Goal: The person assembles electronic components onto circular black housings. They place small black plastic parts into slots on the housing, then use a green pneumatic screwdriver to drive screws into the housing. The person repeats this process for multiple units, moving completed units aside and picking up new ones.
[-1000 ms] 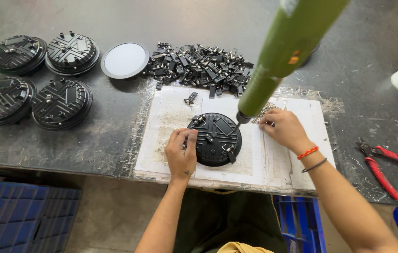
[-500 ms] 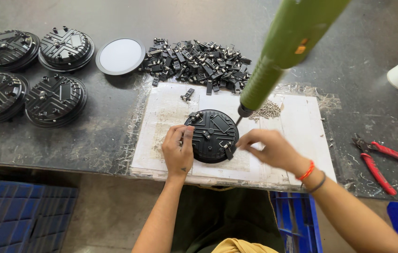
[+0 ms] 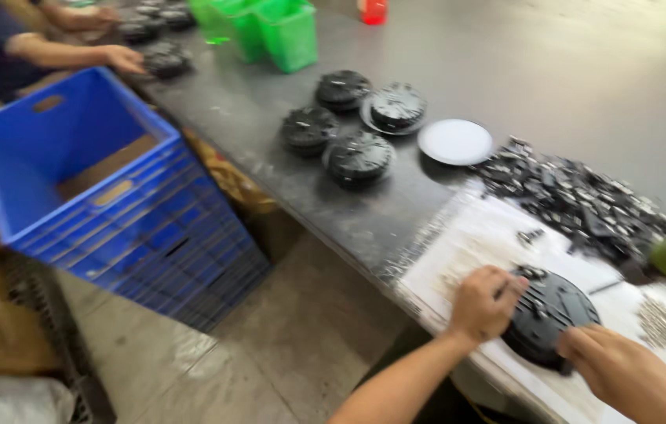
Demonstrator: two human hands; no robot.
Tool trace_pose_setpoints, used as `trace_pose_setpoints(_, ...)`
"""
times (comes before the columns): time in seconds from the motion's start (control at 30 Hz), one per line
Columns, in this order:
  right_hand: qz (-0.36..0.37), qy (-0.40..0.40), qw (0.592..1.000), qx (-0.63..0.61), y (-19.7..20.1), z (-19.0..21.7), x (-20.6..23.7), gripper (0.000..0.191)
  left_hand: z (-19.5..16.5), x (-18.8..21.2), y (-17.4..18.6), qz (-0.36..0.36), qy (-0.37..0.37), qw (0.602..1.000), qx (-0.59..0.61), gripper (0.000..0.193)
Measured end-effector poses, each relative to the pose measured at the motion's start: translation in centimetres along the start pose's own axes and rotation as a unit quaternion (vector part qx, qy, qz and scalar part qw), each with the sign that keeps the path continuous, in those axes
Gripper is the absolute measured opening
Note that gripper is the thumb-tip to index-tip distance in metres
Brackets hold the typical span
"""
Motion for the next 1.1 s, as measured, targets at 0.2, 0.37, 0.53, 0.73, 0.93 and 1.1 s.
trace_pose_setpoints(0.2, 0.123, -0.023, 0.987, 0.100, -0.4, -1.5, -2.0, 0.017, 0.1, -0.3, 0.0, 0.016, 0.055, 0.997, 0.047, 0.044)
trace_pose_setpoints(0.37, -0.003, 0.039, 0.998, -0.047, 1.5, 0.2, -0.5, 0.017, -0.5, -0.3, 0.1, 0.006, 0.041, 0.999, 0.026, 0.040)
trace_pose_setpoints(0.53, -0.149, 0.135, 0.976, -0.090, 1.8, 2.1, 2.3, 0.020, -1.2, -0.5, 0.3, -0.005, -0.001, 1.000, 0.013, 0.033)
trace_pose_setpoints(0.73, -0.343, 0.185, 0.911, -0.132, 4.6, 4.6, 6.9, 0.012, -0.6, 0.0, -0.1, 0.001, 0.011, 1.000, 0.018, 0.029)
trace_pose_setpoints(0.93, -0.560, 0.071, 0.768, -0.304, 13.5, 4.5, 9.5, 0.053, -0.2, 0.6, -0.1, 0.019, -0.002, 1.000, 0.010, 0.029)
trace_pose_setpoints(1.1, -0.374, 0.115, 0.736, -0.552, 13.9, 5.0, 5.1, 0.028, 0.2, 1.2, 0.1, 0.031, 0.066, 0.995, 0.073, 0.031)
Point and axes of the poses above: each hand's wrist, its own x-axis away from the middle knuckle, its own y-axis out of the back of the hand, z = x × y, the point moved 3 cm from there along -x, towards the middle knuckle, and after that the axes turned 7 degrees about -y, right-handed, at the moved point
